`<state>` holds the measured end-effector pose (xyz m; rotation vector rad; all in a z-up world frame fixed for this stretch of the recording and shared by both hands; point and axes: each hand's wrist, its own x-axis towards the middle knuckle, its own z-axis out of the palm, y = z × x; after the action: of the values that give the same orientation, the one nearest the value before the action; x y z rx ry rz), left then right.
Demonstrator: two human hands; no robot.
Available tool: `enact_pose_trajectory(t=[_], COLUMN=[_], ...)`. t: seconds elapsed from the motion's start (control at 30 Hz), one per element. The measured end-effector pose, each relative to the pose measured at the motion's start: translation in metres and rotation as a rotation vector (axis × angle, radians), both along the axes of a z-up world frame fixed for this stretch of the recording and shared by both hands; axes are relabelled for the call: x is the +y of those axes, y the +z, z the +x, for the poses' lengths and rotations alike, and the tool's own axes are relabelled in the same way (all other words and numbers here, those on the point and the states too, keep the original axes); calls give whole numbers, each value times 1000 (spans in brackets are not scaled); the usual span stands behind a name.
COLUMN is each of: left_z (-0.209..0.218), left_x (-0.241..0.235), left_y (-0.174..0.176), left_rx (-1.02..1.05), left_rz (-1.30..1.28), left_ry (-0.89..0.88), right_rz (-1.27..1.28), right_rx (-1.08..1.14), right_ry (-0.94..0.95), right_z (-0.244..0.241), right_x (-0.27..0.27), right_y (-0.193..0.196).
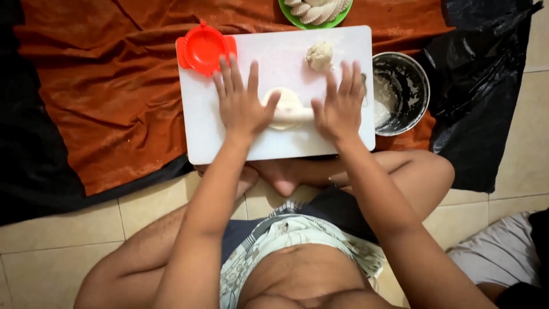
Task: Preparing and shaping dough into snacks using a rolling pin and a manual plastic mold.
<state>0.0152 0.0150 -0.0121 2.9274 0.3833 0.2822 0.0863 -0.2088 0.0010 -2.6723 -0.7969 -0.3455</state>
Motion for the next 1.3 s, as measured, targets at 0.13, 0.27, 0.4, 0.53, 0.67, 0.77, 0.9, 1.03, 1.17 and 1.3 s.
enact_pose_trajectory(t=[0.13,0.27,0.4,0.53,0.67,0.77,0.9,1.03,1.17,1.3], left_z=[62,49,-20,7,82,91,35,-13,22,83], left_x=[22,15,-10,-1,17,19,3,-14,-2,13], left_y=[-7,-2,-2,-4,-6,-13,0,-18,-18,4], left_rx=[54,-78,-188,-81,-78,-268,-68,-301,-306,-216], left_rz=[51,-43,-18,14,-1,-14,-27,36,25,-165], left_ry=[76,34,-9,-16,28,13,28,8,-43,-91], right_rz=[17,-3,28,25,63,10,74,146,112,128], right_rx=[-86,-71,43,-2,-62,-164,-82,-100,-74,-148], right_ry=[-64,-84,-33,-50,-194,-197,-153,-75,-133,-247], right_z=[63,54,-23,-2,76,92,39,-15,7,71], right_x=[19,18,-2,1,25,27,13,0,7,29], right_y=[-25,-17,4,-15,-26,-41,-26,-27,-19,-21])
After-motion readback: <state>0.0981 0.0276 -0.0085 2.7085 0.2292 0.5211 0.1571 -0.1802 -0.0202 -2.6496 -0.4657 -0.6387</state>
